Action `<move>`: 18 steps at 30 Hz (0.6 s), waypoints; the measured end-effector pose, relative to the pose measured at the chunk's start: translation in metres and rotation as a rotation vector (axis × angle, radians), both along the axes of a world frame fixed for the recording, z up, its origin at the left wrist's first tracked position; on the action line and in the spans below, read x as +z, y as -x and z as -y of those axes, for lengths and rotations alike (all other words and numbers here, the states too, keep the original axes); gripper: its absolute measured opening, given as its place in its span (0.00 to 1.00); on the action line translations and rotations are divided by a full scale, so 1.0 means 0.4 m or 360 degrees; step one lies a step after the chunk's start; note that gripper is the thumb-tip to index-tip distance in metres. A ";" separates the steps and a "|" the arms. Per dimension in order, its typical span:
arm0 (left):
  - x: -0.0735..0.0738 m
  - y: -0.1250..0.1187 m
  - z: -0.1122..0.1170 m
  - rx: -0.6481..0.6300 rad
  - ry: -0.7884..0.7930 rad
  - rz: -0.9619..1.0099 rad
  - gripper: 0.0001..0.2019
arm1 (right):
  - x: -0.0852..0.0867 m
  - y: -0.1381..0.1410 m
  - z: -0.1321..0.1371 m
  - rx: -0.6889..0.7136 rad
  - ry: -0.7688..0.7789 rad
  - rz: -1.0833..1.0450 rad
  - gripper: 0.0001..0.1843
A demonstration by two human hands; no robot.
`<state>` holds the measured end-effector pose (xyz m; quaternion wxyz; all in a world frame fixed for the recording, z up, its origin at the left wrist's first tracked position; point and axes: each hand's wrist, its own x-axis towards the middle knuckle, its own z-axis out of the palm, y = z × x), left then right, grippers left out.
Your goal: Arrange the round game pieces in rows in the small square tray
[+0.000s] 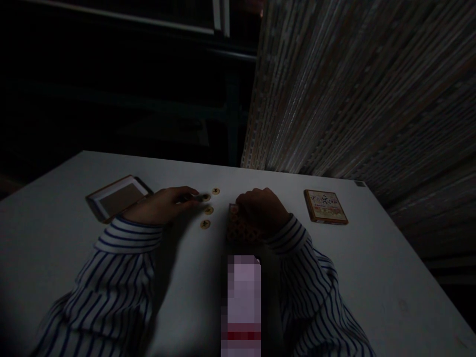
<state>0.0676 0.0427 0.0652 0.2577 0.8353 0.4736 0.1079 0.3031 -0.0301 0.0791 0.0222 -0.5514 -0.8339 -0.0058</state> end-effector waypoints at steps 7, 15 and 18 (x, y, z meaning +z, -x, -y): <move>0.002 0.006 -0.006 0.0015 -0.0021 -0.0104 0.19 | -0.008 -0.003 -0.002 0.0038 0.0028 0.0011 0.12; -0.026 0.023 -0.027 -0.0007 -0.0078 -0.0103 0.20 | -0.006 -0.006 0.000 0.0028 -0.0043 -0.0004 0.10; -0.029 0.024 -0.031 -0.0011 -0.0072 -0.0073 0.20 | -0.008 -0.008 0.001 0.0026 -0.0074 -0.0037 0.11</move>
